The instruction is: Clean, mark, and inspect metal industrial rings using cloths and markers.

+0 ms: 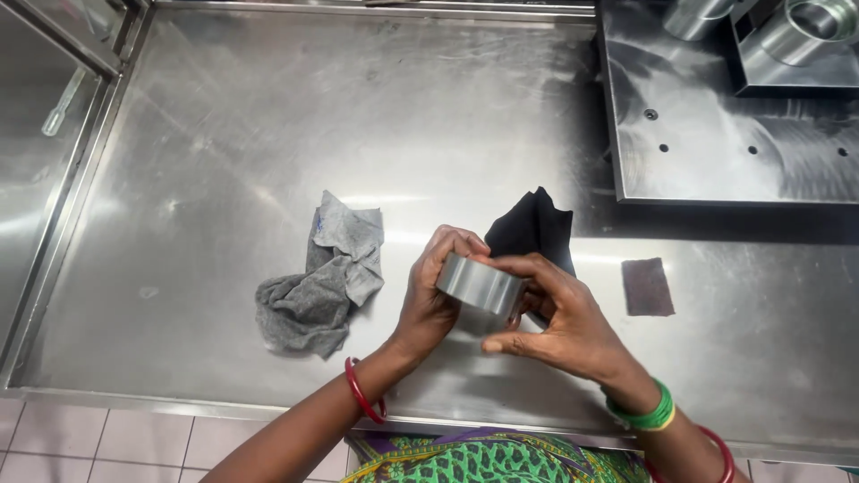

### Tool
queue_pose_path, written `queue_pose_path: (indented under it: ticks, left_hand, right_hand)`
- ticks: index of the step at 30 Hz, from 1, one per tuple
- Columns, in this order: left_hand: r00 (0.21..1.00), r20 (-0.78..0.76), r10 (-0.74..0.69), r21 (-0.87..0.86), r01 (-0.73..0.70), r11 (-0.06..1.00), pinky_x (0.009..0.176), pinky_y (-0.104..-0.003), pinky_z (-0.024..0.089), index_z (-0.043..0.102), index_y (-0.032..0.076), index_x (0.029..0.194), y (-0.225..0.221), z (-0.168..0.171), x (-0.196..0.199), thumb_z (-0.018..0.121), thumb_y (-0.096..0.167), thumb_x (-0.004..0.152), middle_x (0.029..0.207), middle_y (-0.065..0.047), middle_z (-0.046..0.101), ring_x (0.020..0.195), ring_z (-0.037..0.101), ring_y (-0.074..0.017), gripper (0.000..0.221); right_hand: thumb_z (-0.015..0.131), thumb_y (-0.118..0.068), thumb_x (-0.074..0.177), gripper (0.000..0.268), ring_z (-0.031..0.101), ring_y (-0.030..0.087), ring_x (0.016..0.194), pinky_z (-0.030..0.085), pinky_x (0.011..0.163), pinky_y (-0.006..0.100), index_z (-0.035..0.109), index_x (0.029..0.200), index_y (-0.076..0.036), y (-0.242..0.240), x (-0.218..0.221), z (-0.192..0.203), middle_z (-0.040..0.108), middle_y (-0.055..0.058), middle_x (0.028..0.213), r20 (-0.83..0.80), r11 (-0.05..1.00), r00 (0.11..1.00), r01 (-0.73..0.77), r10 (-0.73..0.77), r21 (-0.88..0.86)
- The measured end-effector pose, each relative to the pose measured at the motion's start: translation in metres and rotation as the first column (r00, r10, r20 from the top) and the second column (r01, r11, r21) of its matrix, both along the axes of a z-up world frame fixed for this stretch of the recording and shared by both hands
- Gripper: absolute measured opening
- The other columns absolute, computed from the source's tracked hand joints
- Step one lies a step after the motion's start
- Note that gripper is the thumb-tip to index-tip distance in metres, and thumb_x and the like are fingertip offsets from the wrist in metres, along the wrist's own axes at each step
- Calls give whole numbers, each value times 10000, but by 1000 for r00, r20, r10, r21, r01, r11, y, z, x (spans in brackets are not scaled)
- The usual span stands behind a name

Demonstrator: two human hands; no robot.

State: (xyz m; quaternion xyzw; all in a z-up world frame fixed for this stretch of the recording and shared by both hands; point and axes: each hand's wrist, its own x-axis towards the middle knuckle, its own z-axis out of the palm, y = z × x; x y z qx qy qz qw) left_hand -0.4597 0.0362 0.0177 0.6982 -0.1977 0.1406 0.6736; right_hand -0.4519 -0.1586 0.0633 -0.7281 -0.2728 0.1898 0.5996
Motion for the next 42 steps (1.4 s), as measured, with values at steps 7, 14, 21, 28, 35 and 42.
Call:
queue_pose_path:
  ticks: [7, 14, 21, 28, 35, 42]
  left_hand:
    - [948, -292, -128, -266, 48, 963, 1030, -321, 554, 565, 99, 942, -3, -13, -2, 692, 256, 1010, 1123, -39, 611, 1102, 629, -146, 213]
    - [968, -232, -98, -201, 51, 978, 1052, -334, 535, 547, 76, 978, -5, -19, -1, 758, 124, 928, 1120, -49, 602, 1135, 613, -150, 222]
    - [977, -211, -34, -120, 9, 993, 1009, -334, 575, 569, 76, 964, -8, -14, 3, 742, 57, 910, 1078, -44, 583, 1119, 622, -171, 182]
    - [969, -243, 39, -14, -44, 999, 943, -321, 599, 581, 64, 944, -7, -14, 3, 698, 46, 950, 1071, -46, 587, 1070, 641, -166, 118]
    - [965, -257, 45, 10, -44, 999, 941, -321, 585, 587, 52, 924, -6, -9, 4, 716, 50, 941, 1072, -51, 587, 1076, 634, -167, 130]
    - [976, -210, 49, 46, -40, 998, 983, -334, 581, 636, 63, 970, -4, -11, 4, 759, 6, 856, 1080, -38, 605, 1082, 635, -179, 177]
  right_hand:
    - [848, -141, 760, 374, 751, 138, 928, 636, 747, 266, 694, 1088, -47, -1, 2, -33, 689, 46, 1095, 212, 982, 960, 187, -180, -15]
    - [891, -160, 719, 383, 734, 109, 808, 651, 615, 232, 711, 1036, -43, 3, 3, -30, 705, 36, 989, 188, 967, 958, 236, -216, -95]
    - [887, -156, 725, 397, 732, 114, 805, 614, 600, 229, 715, 1068, -55, 0, 5, -38, 710, 31, 975, 184, 953, 954, 264, -235, -152]
    - [881, -107, 713, 422, 736, 129, 859, 640, 625, 220, 706, 1094, -54, -1, 6, -41, 708, 38, 995, 220, 958, 950, 254, -221, -135]
    - [883, -106, 685, 456, 730, 115, 771, 611, 534, 215, 717, 1107, -61, -2, 5, -43, 714, 38, 967, 204, 943, 951, 273, -233, -192]
    - [886, -119, 711, 405, 724, 100, 780, 605, 551, 207, 721, 1075, -52, -3, 4, -41, 718, 47, 964, 290, 943, 931, 281, -223, -177]
